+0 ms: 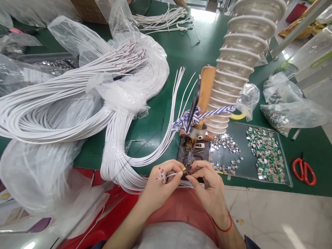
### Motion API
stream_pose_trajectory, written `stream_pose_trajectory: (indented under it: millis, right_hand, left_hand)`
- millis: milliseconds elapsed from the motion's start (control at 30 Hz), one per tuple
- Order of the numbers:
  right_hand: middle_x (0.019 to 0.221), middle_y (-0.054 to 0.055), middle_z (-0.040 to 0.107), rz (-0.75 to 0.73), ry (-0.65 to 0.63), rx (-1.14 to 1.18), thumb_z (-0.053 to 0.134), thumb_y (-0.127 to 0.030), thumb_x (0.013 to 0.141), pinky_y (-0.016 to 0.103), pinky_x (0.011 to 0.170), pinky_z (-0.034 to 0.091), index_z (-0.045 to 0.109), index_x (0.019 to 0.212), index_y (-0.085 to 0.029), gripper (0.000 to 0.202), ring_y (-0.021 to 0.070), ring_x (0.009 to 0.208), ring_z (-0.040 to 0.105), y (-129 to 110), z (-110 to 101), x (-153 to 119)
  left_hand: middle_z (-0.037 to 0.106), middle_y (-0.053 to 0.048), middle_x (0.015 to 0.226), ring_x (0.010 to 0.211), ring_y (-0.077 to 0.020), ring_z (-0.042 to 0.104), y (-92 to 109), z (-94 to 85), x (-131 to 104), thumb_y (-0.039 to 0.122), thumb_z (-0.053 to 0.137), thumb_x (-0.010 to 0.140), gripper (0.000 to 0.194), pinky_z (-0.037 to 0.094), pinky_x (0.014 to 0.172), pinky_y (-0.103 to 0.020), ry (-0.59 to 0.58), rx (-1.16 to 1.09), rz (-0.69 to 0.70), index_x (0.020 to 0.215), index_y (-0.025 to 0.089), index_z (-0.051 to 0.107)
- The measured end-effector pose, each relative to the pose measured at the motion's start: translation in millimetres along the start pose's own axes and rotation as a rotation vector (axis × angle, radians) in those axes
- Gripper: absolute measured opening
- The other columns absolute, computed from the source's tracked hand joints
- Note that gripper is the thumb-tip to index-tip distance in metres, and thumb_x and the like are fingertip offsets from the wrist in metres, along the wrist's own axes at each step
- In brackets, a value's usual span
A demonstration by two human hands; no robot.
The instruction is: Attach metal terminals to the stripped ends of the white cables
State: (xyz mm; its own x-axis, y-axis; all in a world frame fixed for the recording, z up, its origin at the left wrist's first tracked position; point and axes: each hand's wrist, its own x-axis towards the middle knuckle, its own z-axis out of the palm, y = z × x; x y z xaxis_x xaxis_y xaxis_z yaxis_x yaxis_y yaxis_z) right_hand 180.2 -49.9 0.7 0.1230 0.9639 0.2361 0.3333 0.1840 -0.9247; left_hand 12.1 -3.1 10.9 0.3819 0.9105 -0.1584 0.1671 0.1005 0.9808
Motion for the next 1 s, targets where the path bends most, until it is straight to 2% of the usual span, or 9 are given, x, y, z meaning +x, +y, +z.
stream_pose_trajectory:
  millis: [167,300,400,533,633,733,833,933,1000]
  right_hand:
    - [0.094,0.002,0.067,0.016,-0.022,0.025,0.069,-0.008,0.089,0.026,0.077,0.055,0.062,0.078,-0.022,0.019,0.0149,0.086,0.066,2,0,-7]
    - [0.101,0.004,0.066,0.028,0.052,0.021,0.065,-0.010,0.093,0.029,0.083,0.054,0.062,0.088,-0.023,0.014,0.0167,0.093,0.064,5,-1,-16]
    - [0.091,0.001,0.062,0.043,0.098,0.025,0.058,-0.013,0.097,0.025,0.072,0.052,0.058,0.089,-0.024,0.014,0.0150,0.082,0.061,5,-5,-21]
    - [0.074,-0.005,0.056,0.043,-0.071,-0.043,0.056,-0.015,0.098,0.020,0.053,0.042,0.058,0.096,-0.025,0.010,0.0101,0.056,0.050,-1,-11,-24]
    - [0.078,-0.004,0.061,0.036,-0.159,-0.054,0.055,-0.014,0.098,0.019,0.052,0.042,0.059,0.103,-0.026,0.013,0.0099,0.057,0.052,-6,-10,-25]
    - [0.082,-0.003,0.067,0.035,-0.173,-0.027,0.053,-0.012,0.098,0.018,0.054,0.044,0.060,0.101,-0.026,0.016,0.0104,0.063,0.059,-9,-7,-25]
    - [0.080,-0.003,0.066,0.008,-0.163,-0.022,0.054,-0.010,0.097,0.017,0.057,0.047,0.061,0.100,-0.025,0.016,0.0104,0.063,0.060,-10,-8,-25]
    - [0.079,-0.003,0.066,-0.017,-0.157,-0.064,0.054,-0.010,0.097,0.018,0.059,0.049,0.062,0.100,-0.025,0.017,0.0107,0.063,0.061,-9,-13,-26]
    - [0.079,-0.003,0.066,-0.030,-0.140,-0.114,0.054,-0.009,0.097,0.017,0.059,0.049,0.063,0.099,-0.025,0.018,0.0106,0.063,0.062,-8,-19,-28]
  left_hand:
    - [0.071,-0.002,0.083,0.076,-0.0133,0.066,-5,1.4,-2,0.014,0.058,0.086,0.019,0.048,0.071,-0.021,0.005,0.021,0.011,0.069,0.016,0.064]
    - [0.071,-0.003,0.082,0.072,-0.0131,0.065,-3,2.7,-5,0.014,0.057,0.085,0.019,0.046,0.064,-0.021,0.010,0.040,0.011,0.067,0.016,0.063]
    - [0.071,-0.003,0.079,0.071,-0.0138,0.066,-1,4.1,-10,0.012,0.056,0.084,0.020,0.047,0.065,-0.021,-0.012,0.062,0.014,0.065,0.016,0.062]
    - [0.072,-0.003,0.080,0.069,-0.0131,0.065,-4,8.5,-20,0.012,0.057,0.086,0.020,0.046,0.062,-0.020,-0.073,0.029,0.031,0.068,0.016,0.062]
    - [0.071,-0.003,0.081,0.073,-0.0128,0.067,-7,11.3,-25,0.010,0.057,0.088,0.020,0.048,0.068,-0.019,-0.099,-0.030,0.077,0.070,0.016,0.061]
    - [0.071,-0.002,0.082,0.078,-0.0127,0.067,-6,10.3,-28,0.010,0.057,0.091,0.020,0.049,0.072,-0.019,-0.119,-0.078,0.088,0.072,0.017,0.061]
    - [0.070,-0.003,0.087,0.083,-0.0139,0.066,-4,6.8,-31,0.016,0.056,0.097,0.021,0.049,0.078,-0.020,-0.189,-0.085,0.059,0.077,0.017,0.062]
    - [0.069,-0.004,0.093,0.087,-0.0147,0.066,-9,5.1,-36,0.023,0.049,0.104,0.024,0.049,0.083,-0.022,-0.249,-0.043,0.056,0.090,0.018,0.067]
    - [0.070,-0.007,0.109,0.103,-0.0174,0.066,-17,5.0,-40,0.028,0.044,0.107,0.029,0.048,0.093,-0.024,-0.207,-0.023,0.078,0.102,0.019,0.071]
